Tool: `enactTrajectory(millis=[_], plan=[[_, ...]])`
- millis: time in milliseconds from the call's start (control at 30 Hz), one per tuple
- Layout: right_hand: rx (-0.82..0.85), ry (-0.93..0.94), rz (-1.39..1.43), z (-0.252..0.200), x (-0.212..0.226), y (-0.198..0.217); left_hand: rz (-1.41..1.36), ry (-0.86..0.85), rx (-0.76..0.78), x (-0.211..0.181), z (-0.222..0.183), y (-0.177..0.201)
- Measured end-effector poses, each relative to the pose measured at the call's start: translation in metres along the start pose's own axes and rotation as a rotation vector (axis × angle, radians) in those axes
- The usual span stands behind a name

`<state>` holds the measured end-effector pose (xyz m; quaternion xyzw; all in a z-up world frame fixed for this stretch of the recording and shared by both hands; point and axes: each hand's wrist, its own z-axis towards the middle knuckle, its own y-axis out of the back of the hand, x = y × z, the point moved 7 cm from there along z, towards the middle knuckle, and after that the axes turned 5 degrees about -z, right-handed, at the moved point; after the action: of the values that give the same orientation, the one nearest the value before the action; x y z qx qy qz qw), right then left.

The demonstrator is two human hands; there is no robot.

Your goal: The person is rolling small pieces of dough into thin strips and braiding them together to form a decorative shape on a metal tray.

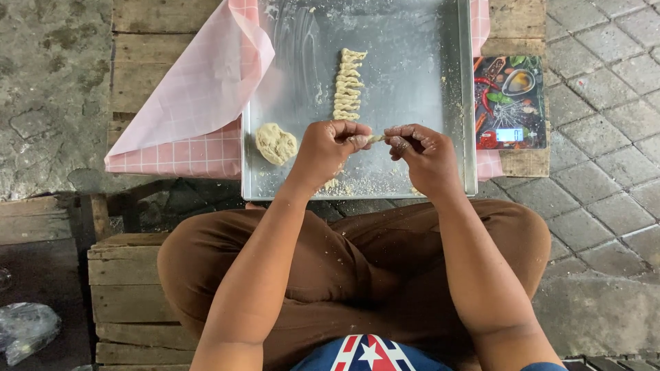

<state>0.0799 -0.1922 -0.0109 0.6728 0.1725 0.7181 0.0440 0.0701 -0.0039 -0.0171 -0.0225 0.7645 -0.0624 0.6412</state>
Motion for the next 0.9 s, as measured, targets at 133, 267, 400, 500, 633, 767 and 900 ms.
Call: enactTrajectory(millis=[133,267,400,500,633,767,900], plan=[[0.005,-0.042,0.023,0.001,-0.01,0.0,0.074,-0.008,-0.015,0.005,0.005,0.005],[0.008,-0.046,0.014,0.004,-0.011,-0.003,0.175,-0.009,-0.092,0.002,0.006,0.009],[0.028,-0.087,0.038,0.024,-0.046,-0.027,0.339,-0.027,-0.176,0.015,0.017,0.015],[0.061,-0.173,-0.184,0.044,-0.08,-0.049,0.424,0.001,-0.178,0.04,0.031,0.021],[0.106,-0.175,-0.526,0.061,-0.12,-0.075,0.479,0.081,-0.175,0.097,0.054,0.043],[0.137,-0.232,-0.613,0.056,-0.137,-0.091,0.532,0.152,-0.18,0.138,0.071,0.057],[0.13,-0.138,-0.717,0.063,-0.141,-0.096,0.629,0.094,-0.161,0.125,0.065,0.046]])
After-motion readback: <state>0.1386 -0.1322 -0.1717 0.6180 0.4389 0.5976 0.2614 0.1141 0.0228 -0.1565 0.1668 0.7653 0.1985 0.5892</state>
